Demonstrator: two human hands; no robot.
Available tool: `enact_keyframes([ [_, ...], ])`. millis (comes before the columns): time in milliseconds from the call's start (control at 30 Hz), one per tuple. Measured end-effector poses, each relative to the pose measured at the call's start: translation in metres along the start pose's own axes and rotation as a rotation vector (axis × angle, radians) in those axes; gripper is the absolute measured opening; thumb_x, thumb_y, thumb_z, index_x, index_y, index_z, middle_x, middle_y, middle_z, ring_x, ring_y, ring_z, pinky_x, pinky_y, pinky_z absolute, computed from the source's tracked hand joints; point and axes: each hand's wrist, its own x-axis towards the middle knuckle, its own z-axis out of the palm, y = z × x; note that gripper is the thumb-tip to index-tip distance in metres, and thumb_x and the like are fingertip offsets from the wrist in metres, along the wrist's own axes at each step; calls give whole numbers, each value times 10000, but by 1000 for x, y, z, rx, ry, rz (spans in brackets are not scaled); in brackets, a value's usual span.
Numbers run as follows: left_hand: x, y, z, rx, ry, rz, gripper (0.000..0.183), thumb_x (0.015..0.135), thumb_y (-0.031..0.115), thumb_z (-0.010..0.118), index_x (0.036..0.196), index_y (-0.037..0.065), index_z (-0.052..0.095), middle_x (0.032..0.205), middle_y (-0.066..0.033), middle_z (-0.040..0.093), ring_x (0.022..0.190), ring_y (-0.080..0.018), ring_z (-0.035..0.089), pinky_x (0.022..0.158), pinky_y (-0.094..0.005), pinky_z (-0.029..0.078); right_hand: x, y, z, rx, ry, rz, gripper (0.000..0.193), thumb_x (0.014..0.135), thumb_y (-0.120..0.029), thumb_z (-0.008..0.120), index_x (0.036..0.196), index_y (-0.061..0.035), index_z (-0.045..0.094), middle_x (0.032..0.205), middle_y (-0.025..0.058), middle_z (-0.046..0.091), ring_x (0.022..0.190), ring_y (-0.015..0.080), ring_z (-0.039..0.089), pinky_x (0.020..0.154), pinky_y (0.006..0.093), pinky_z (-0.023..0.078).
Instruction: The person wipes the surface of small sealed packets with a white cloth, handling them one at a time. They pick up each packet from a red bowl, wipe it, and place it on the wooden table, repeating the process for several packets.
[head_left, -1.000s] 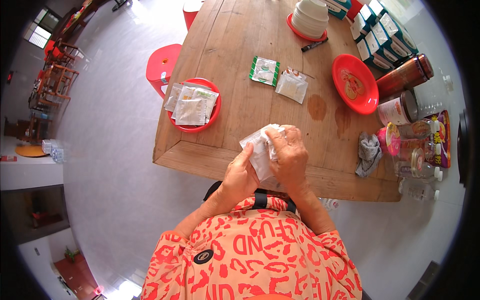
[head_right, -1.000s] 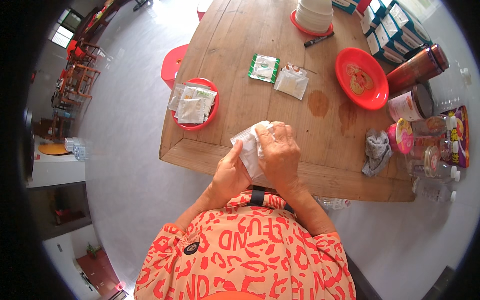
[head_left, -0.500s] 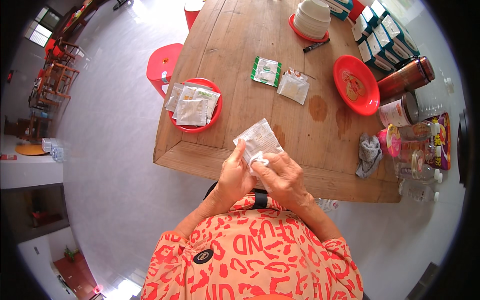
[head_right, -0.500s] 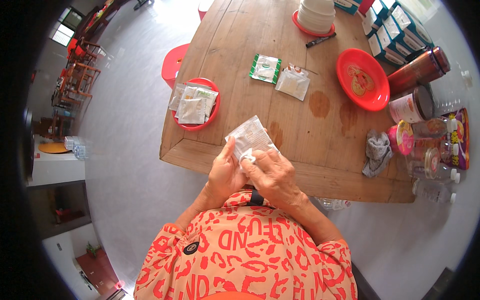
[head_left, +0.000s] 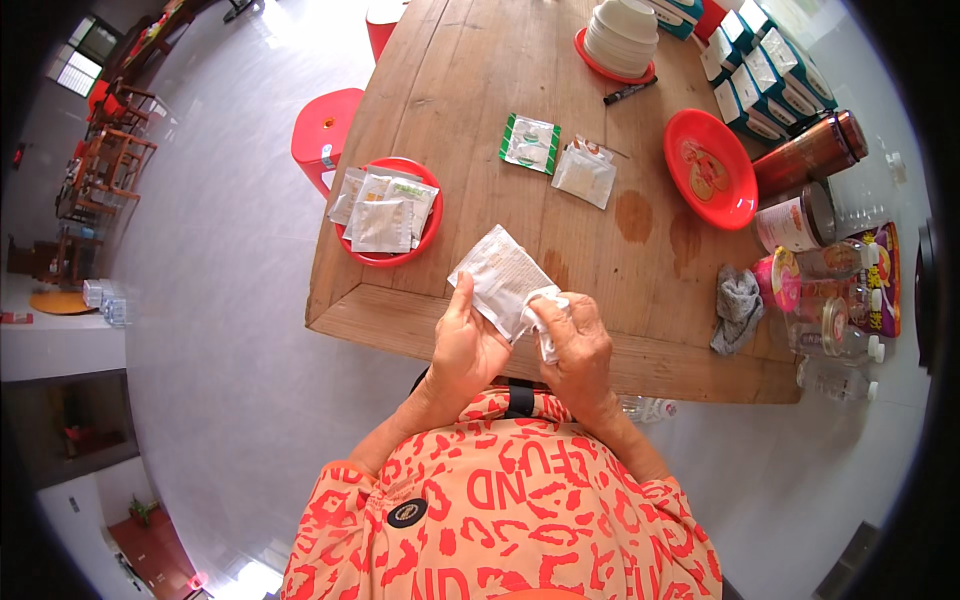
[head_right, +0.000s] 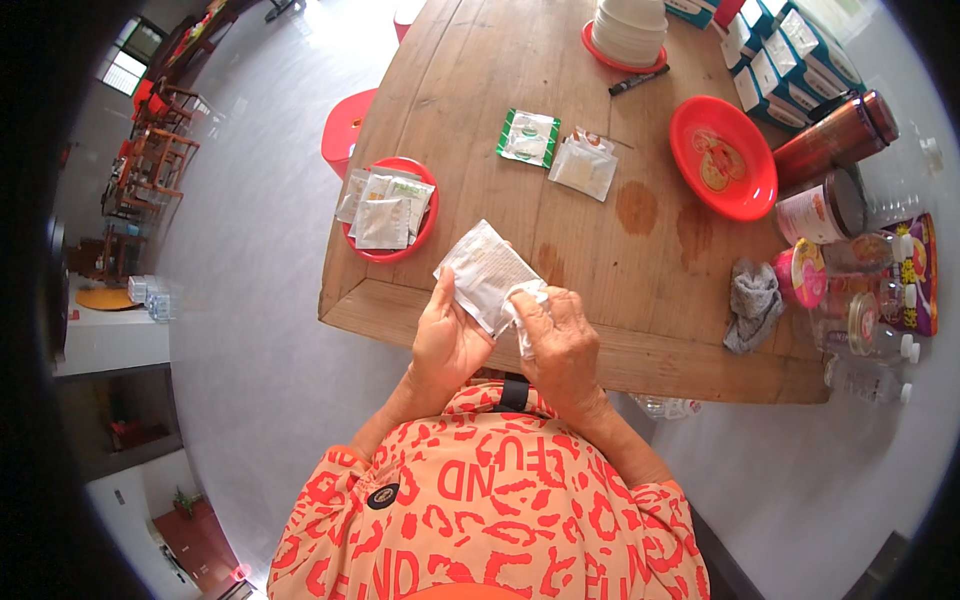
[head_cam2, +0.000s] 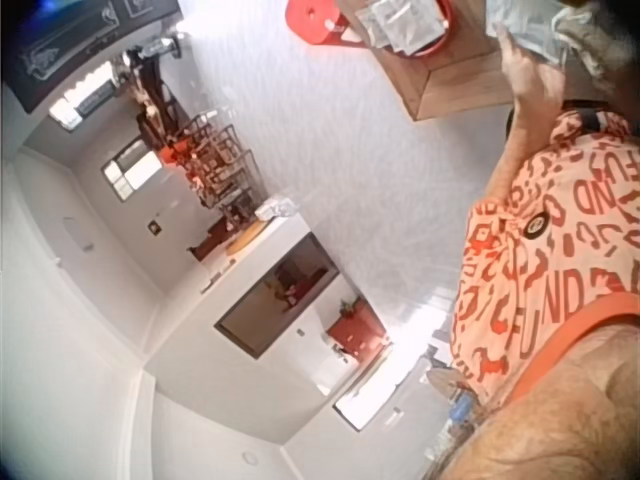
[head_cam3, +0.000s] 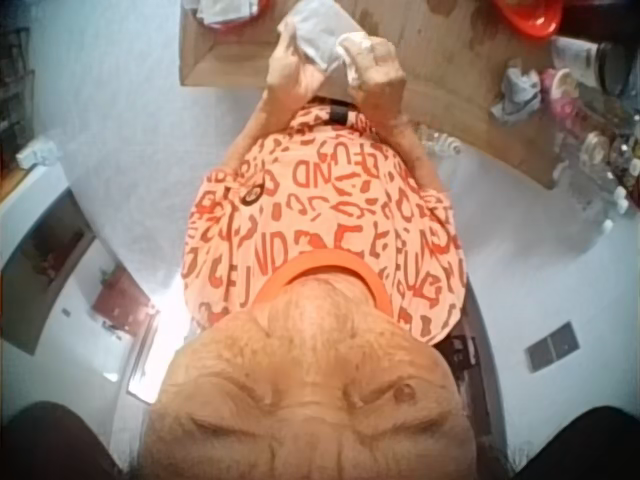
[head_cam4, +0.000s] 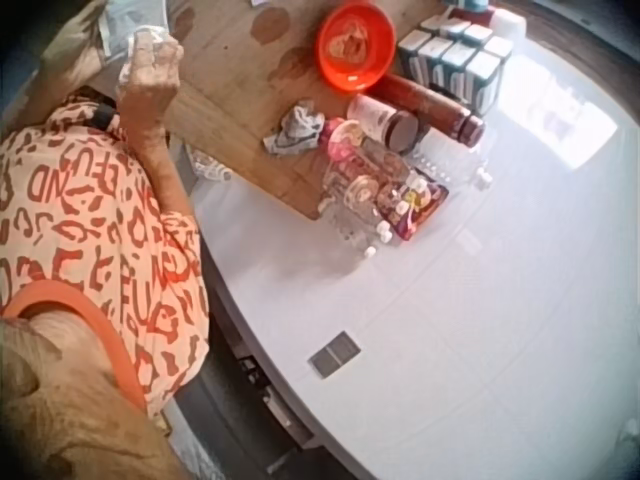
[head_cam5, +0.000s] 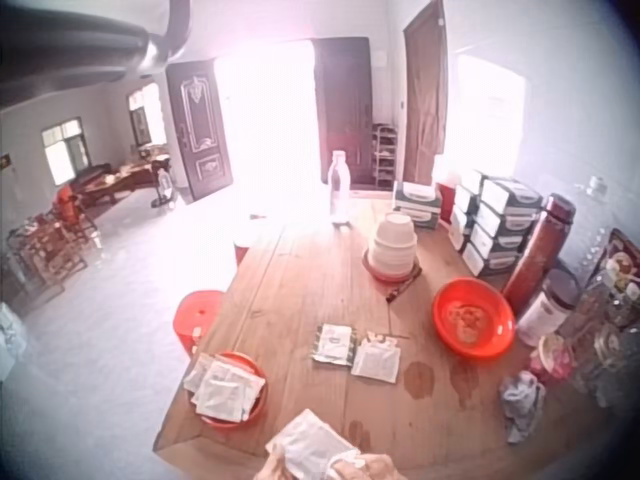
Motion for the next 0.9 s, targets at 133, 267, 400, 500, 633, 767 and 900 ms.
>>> enact_keyframes([
  [133,-3,4,4,21,45,3,516,1058,390,272,1402,24,391,1395,-132,495,1286,-280,482,1108,-468,354,-4,-8,-2,100,-142,-82,325,727,-11,689,1046,-59,649,925,144,611,868,321,612,713,399,533],
  [267,-6,7,2,44,21,-75,541,1057,396,261,1427,15,367,1432,-145,465,1312,-287,458,1123,-460,339,8,-13,-14,281,-235,-154,278,736,-30,700,1010,-59,661,950,138,627,862,308,617,702,388,537],
  [400,-2,0,-5,52,-20,-75,569,1053,423,252,1432,13,362,1436,-144,460,1310,-279,458,1121,-439,345,28,-10,-10,82,-71,-186,315,696,-46,711,1008,-51,665,954,118,628,846,293,614,686,374,534],
  [500,-6,0,-2,57,5,-126,576,1052,430,248,1429,12,368,1436,-139,461,1312,-280,454,1120,-436,346,30,-12,-5,19,-126,-259,295,699,-92,694,990,-57,662,942,96,619,832,270,600,669,361,531],
  [633,-2,6,-28,-71,-336,-218,601,1042,468,261,1432,24,374,1369,-131,523,1222,-279,540,1057,-440,418,18,-17,-7,88,-281,-284,246,727,-108,683,969,-76,649,927,85,608,809,253,596,655,347,528],
  [767,-7,3,-16,149,-83,-183,613,1035,494,270,1439,45,373,1337,-134,542,1188,-275,564,1034,-446,438,19,-15,-17,228,-379,-263,252,717,-82,686,967,-78,655,920,85,609,833,267,615,666,357,536],
  [900,-5,-1,-9,98,-160,-136,657,1021,547,246,1479,80,316,1397,-122,486,1266,-267,494,1081,-438,389,29,-17,-11,106,-141,-230,287,694,-71,695,980,-75,671,928,88,616,868,282,630,684,367,545],
])
